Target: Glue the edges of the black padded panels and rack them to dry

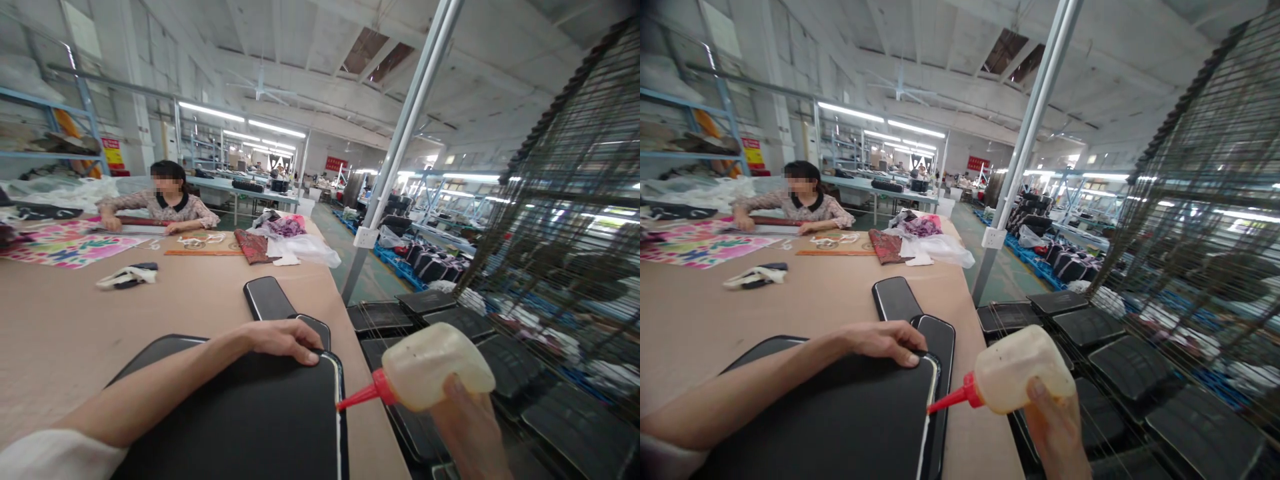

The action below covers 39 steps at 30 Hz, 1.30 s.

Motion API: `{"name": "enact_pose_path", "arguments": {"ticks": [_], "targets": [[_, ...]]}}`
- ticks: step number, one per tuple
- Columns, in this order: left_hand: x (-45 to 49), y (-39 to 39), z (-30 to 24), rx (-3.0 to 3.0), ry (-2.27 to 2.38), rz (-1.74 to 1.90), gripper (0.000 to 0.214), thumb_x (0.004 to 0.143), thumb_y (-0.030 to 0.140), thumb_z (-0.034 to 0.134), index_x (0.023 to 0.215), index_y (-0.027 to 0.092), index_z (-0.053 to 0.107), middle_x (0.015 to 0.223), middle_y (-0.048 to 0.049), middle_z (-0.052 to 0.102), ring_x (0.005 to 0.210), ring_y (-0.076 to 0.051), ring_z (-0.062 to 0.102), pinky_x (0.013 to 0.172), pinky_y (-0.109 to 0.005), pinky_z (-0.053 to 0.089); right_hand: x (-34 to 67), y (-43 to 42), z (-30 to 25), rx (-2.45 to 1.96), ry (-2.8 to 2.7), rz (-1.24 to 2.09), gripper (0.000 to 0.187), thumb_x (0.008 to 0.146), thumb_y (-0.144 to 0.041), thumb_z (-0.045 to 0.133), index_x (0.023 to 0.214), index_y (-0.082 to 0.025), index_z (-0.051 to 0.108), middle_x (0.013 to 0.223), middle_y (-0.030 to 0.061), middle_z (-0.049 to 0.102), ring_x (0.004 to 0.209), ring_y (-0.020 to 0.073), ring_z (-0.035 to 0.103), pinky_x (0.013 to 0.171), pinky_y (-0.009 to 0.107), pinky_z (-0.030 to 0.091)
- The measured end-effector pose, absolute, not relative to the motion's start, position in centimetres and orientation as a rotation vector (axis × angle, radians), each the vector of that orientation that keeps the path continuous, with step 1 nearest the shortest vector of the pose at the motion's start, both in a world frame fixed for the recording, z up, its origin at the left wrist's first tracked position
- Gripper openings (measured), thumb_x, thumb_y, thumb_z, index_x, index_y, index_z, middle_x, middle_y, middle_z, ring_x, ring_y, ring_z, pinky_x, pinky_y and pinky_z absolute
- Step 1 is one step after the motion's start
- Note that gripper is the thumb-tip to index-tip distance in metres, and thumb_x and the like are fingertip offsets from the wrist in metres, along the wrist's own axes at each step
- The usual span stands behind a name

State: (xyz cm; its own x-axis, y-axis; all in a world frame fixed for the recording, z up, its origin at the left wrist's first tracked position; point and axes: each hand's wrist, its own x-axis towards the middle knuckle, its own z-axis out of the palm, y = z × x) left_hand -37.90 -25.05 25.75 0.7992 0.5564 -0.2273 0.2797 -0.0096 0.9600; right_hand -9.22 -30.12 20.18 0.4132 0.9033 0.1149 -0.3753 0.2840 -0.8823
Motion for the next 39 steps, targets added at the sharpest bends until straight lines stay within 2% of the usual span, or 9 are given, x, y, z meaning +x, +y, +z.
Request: {"name": "enact_pose_path", "arguments": {"ticks": [3, 8, 13, 17, 21, 25, 31, 35, 39], "targets": [[-38.0, -24.6, 25.3, 1.543, 0.684, 0.253, 0.031, 0.065, 0.045, 0.067, 0.074, 0.016, 0.063, 0.066, 0.0031, 0.056, 0.058, -0.008, 0.047, 0.055, -0.017, 0.036, -8.9, -29.9, 19.9, -0.895, -0.713, 1.032, 0.075, 0.050, -0.035, 0.077, 0.118, -0.027, 0.048, 0.090, 0.0059, 0.064, 0.078, 0.0243, 0.060, 0.078, 0.042, 0.044], [-38.0, -23.9, 24.4, 1.461, 0.693, 0.237, 0.030, 0.064, 0.044, 0.068, 0.078, 0.018, 0.065, 0.069, 0.0028, 0.060, 0.060, -0.010, 0.052, 0.060, -0.019, 0.040, -8.7, -29.7, 19.6, -0.974, -0.698, 0.992, 0.067, 0.047, -0.035, 0.078, 0.109, -0.028, 0.055, 0.080, 0.0024, 0.065, 0.071, 0.0203, 0.060, 0.077, 0.037, 0.045], [-38.2, -23.3, 23.8, 1.417, 0.687, 0.232, 0.028, 0.065, 0.043, 0.068, 0.080, 0.018, 0.066, 0.070, 0.0020, 0.062, 0.062, -0.011, 0.054, 0.060, -0.019, 0.040, -10.2, -30.0, 21.0, -0.972, -0.727, 1.009, 0.068, 0.044, -0.043, 0.076, 0.107, -0.025, 0.056, 0.071, 0.0030, 0.064, 0.066, 0.0221, 0.060, 0.078, 0.041, 0.045], [-38.2, -22.8, 23.6, 1.420, 0.684, 0.246, 0.028, 0.066, 0.042, 0.067, 0.080, 0.018, 0.067, 0.069, 0.0012, 0.062, 0.059, -0.010, 0.054, 0.056, -0.019, 0.040, -10.3, -29.9, 21.0, -0.948, -0.707, 1.014, 0.070, 0.046, -0.043, 0.076, 0.111, -0.024, 0.054, 0.075, 0.0037, 0.065, 0.067, 0.0222, 0.061, 0.077, 0.042, 0.046], [-38.2, -22.5, 23.2, 1.396, 0.677, 0.242, 0.027, 0.066, 0.041, 0.068, 0.079, 0.017, 0.066, 0.069, 0.0013, 0.063, 0.057, -0.009, 0.054, 0.055, -0.018, 0.040, -9.7, -29.7, 20.1, -0.950, -0.711, 1.019, 0.066, 0.051, -0.037, 0.075, 0.112, -0.026, 0.053, 0.080, 0.0030, 0.065, 0.070, 0.0198, 0.061, 0.074, 0.036, 0.047], [-38.3, -22.3, 22.9, 1.366, 0.691, 0.239, 0.027, 0.065, 0.040, 0.069, 0.079, 0.017, 0.066, 0.069, 0.0011, 0.064, 0.057, -0.010, 0.055, 0.054, -0.018, 0.041, -9.7, -29.9, 19.6, -0.947, -0.747, 0.999, 0.059, 0.055, -0.038, 0.072, 0.110, -0.025, 0.054, 0.082, 0.0037, 0.065, 0.074, 0.0216, 0.061, 0.077, 0.038, 0.047], [-38.7, -22.1, 22.6, 1.325, 0.699, 0.270, 0.027, 0.064, 0.037, 0.070, 0.081, 0.017, 0.067, 0.071, 0.0006, 0.065, 0.059, -0.010, 0.057, 0.058, -0.019, 0.043, -10.7, -30.7, 19.1, -0.939, -0.866, 0.995, 0.021, 0.066, -0.044, 0.063, 0.077, -0.026, 0.062, 0.075, 0.0040, 0.064, 0.082, 0.0238, 0.059, 0.078, 0.041, 0.046], [-39.0, -22.1, 22.4, 1.298, 0.692, 0.300, 0.027, 0.065, 0.036, 0.069, 0.083, 0.017, 0.067, 0.072, -0.0004, 0.065, 0.061, -0.012, 0.058, 0.060, -0.021, 0.045, -10.5, -31.1, 18.7, -0.954, -0.898, 0.982, 0.022, 0.069, -0.044, 0.059, 0.057, -0.026, 0.055, 0.066, 0.0035, 0.061, 0.083, 0.0248, 0.057, 0.078, 0.043, 0.046], [-39.3, -22.1, 22.4, 1.290, 0.710, 0.329, 0.026, 0.065, 0.035, 0.069, 0.083, 0.016, 0.067, 0.072, -0.0012, 0.065, 0.063, -0.012, 0.058, 0.060, -0.021, 0.044, -9.0, -30.9, 18.9, -0.995, -0.937, 0.961, 0.018, 0.066, -0.040, 0.061, 0.058, -0.025, 0.055, 0.069, 0.0042, 0.061, 0.089, 0.0268, 0.055, 0.080, 0.045, 0.044]]}}
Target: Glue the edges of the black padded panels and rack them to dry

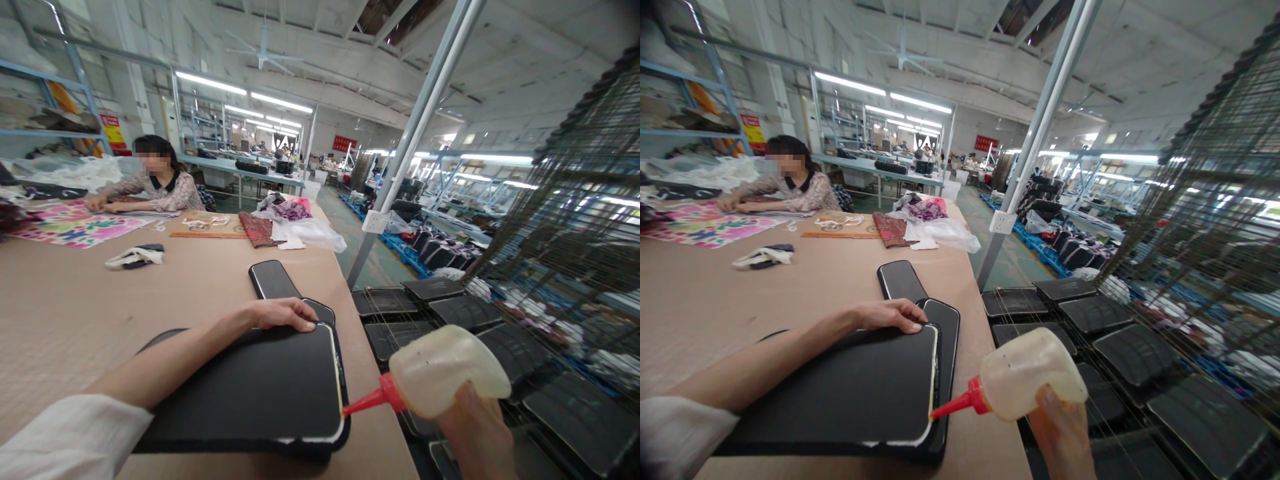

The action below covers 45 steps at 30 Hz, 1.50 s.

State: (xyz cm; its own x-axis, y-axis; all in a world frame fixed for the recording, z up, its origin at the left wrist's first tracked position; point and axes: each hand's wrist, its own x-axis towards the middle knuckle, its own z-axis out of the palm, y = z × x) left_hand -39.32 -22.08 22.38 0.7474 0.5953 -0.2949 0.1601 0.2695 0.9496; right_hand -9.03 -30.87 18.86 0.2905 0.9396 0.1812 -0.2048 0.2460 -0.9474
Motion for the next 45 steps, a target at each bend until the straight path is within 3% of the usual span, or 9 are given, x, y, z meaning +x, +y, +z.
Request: {"name": "enact_pose_path", "arguments": {"ticks": [3, 10, 15, 22, 31, 37, 39, 42, 45], "targets": [[-39.6, -21.9, 22.3, 1.271, 0.746, 0.340, 0.028, 0.065, 0.035, 0.069, 0.085, 0.016, 0.067, 0.072, -0.0011, 0.065, 0.062, -0.012, 0.058, 0.059, -0.021, 0.043, -8.4, -30.7, 19.2, -1.018, -0.984, 0.968, 0.019, 0.058, -0.038, 0.068, 0.067, -0.025, 0.059, 0.073, 0.0045, 0.062, 0.090, 0.0284, 0.055, 0.078, 0.045, 0.045], [-40.3, -21.0, 20.9, 1.248, 0.794, 0.461, 0.026, 0.064, 0.033, 0.069, 0.082, 0.015, 0.066, 0.072, -0.0002, 0.064, 0.058, -0.009, 0.055, 0.057, -0.019, 0.041, -10.4, -32.3, 19.1, -1.017, -0.806, 0.868, 0.045, 0.064, -0.045, 0.066, 0.105, -0.029, 0.055, 0.095, 0.0046, 0.063, 0.090, 0.0284, 0.057, 0.074, 0.046, 0.048], [-40.5, -20.6, 19.5, 1.179, 0.801, 0.552, 0.029, 0.065, 0.035, 0.068, 0.085, 0.014, 0.065, 0.073, -0.0016, 0.064, 0.058, -0.010, 0.056, 0.059, -0.021, 0.043, -9.9, -33.2, 17.9, -1.044, -0.800, 0.705, 0.046, 0.055, -0.038, 0.076, 0.097, -0.028, 0.060, 0.095, 0.0058, 0.064, 0.093, 0.0326, 0.056, 0.074, 0.048, 0.049], [-40.2, -20.6, 18.1, 1.070, 0.843, 0.647, 0.032, 0.063, 0.038, 0.070, 0.082, 0.013, 0.062, 0.071, -0.0016, 0.063, 0.056, -0.011, 0.056, 0.055, -0.022, 0.043, -9.8, -33.2, 15.6, -1.059, -0.767, 0.431, 0.028, 0.058, -0.023, 0.076, 0.082, -0.023, 0.062, 0.101, 0.0049, 0.063, 0.095, 0.0311, 0.056, 0.074, 0.043, 0.053], [-39.7, -20.5, 16.9, 0.950, 0.856, 0.724, 0.034, 0.058, 0.036, 0.073, 0.078, 0.013, 0.059, 0.065, 0.0004, 0.060, 0.054, -0.010, 0.054, 0.054, -0.021, 0.042, -9.5, -32.9, 15.3, -1.053, -0.802, 0.416, 0.041, 0.056, -0.023, 0.077, 0.094, -0.022, 0.062, 0.100, 0.0071, 0.063, 0.098, 0.0333, 0.055, 0.080, 0.048, 0.051], [-39.4, -20.4, 16.7, 0.923, 0.860, 0.748, 0.036, 0.057, 0.038, 0.074, 0.077, 0.014, 0.055, 0.062, 0.0020, 0.058, 0.052, -0.009, 0.053, 0.053, -0.021, 0.042, -10.4, -32.9, 15.8, -1.107, -0.707, 0.454, 0.050, 0.049, -0.021, 0.080, 0.095, -0.022, 0.062, 0.109, 0.0071, 0.059, 0.114, 0.0366, 0.042, 0.091, 0.053, 0.043], [-39.3, -20.3, 16.6, 0.922, 0.864, 0.749, 0.037, 0.057, 0.039, 0.073, 0.077, 0.014, 0.054, 0.062, 0.0024, 0.057, 0.052, -0.009, 0.053, 0.053, -0.021, 0.042, -10.6, -32.8, 15.8, -1.108, -0.663, 0.471, 0.051, 0.052, -0.023, 0.079, 0.099, -0.021, 0.060, 0.115, 0.0062, 0.056, 0.118, 0.0354, 0.037, 0.094, 0.052, 0.040], [-39.3, -20.2, 16.5, 0.918, 0.868, 0.744, 0.038, 0.057, 0.040, 0.073, 0.076, 0.015, 0.052, 0.061, 0.0030, 0.056, 0.051, -0.009, 0.052, 0.052, -0.021, 0.041, -10.7, -32.6, 15.8, -1.043, -0.646, 0.536, 0.045, 0.064, -0.032, 0.071, 0.106, -0.022, 0.056, 0.119, 0.0049, 0.053, 0.113, 0.0306, 0.045, 0.096, 0.049, 0.038], [-39.2, -20.1, 16.4, 0.914, 0.869, 0.742, 0.039, 0.056, 0.041, 0.073, 0.077, 0.015, 0.051, 0.061, 0.0032, 0.055, 0.051, -0.009, 0.052, 0.051, -0.021, 0.041, -10.4, -32.5, 15.9, -1.023, -0.661, 0.575, 0.034, 0.065, -0.032, 0.070, 0.096, -0.022, 0.060, 0.111, 0.0050, 0.058, 0.106, 0.0284, 0.051, 0.097, 0.048, 0.036]]}}
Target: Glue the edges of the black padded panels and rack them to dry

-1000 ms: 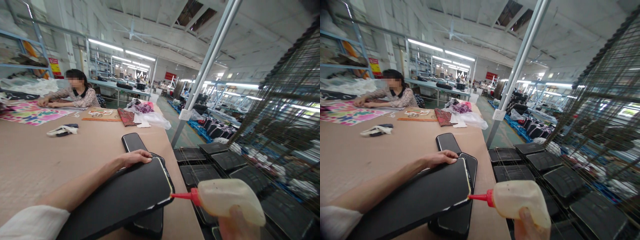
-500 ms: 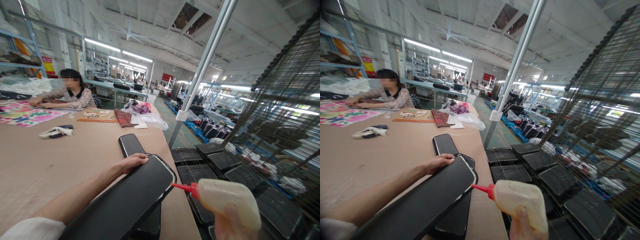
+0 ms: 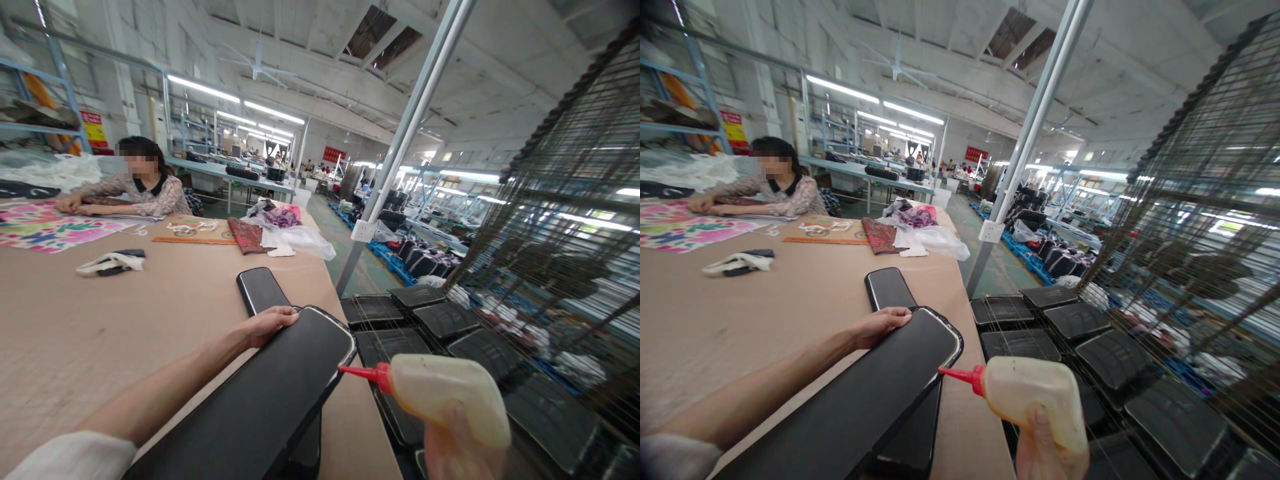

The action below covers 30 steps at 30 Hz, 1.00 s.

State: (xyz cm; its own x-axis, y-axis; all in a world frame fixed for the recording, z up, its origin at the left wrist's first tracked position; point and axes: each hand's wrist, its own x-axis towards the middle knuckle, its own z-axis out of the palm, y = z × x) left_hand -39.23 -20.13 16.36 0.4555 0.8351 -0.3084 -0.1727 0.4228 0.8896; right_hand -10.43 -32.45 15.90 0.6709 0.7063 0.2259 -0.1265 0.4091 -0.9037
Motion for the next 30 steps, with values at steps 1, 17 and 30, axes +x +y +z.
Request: {"name": "enact_pose_path", "arguments": {"ticks": [1, 17, 30], "targets": [[-39.2, -20.1, 16.3, 0.912, 0.870, 0.743, 0.040, 0.056, 0.041, 0.073, 0.077, 0.015, 0.051, 0.061, 0.0033, 0.055, 0.051, -0.009, 0.052, 0.052, -0.021, 0.042, -10.3, -32.5, 15.9, -1.029, -0.676, 0.568, 0.030, 0.063, -0.030, 0.071, 0.090, -0.022, 0.061, 0.108, 0.0050, 0.060, 0.105, 0.0284, 0.051, 0.098, 0.048, 0.036], [-38.7, -19.7, 16.1, 0.866, 0.912, 0.717, 0.045, 0.053, 0.044, 0.075, 0.075, 0.016, 0.048, 0.058, 0.0029, 0.057, 0.049, -0.010, 0.053, 0.051, -0.023, 0.044, -12.2, -32.8, 17.8, -0.918, -0.636, 0.678, 0.048, 0.066, -0.024, 0.069, 0.111, -0.026, 0.054, 0.107, 0.0020, 0.060, 0.093, 0.0221, 0.058, 0.076, 0.033, 0.051], [-38.2, -18.9, 15.3, 0.800, 0.953, 0.718, 0.035, 0.060, 0.039, 0.071, 0.072, 0.016, 0.048, 0.058, 0.0009, 0.059, 0.050, -0.012, 0.055, 0.053, -0.026, 0.047, -12.0, -32.4, 16.6, -1.076, -0.627, 0.566, 0.052, 0.054, -0.037, 0.076, 0.097, -0.015, 0.058, 0.085, 0.0076, 0.064, 0.078, 0.0248, 0.059, 0.065, 0.038, 0.052]]}}
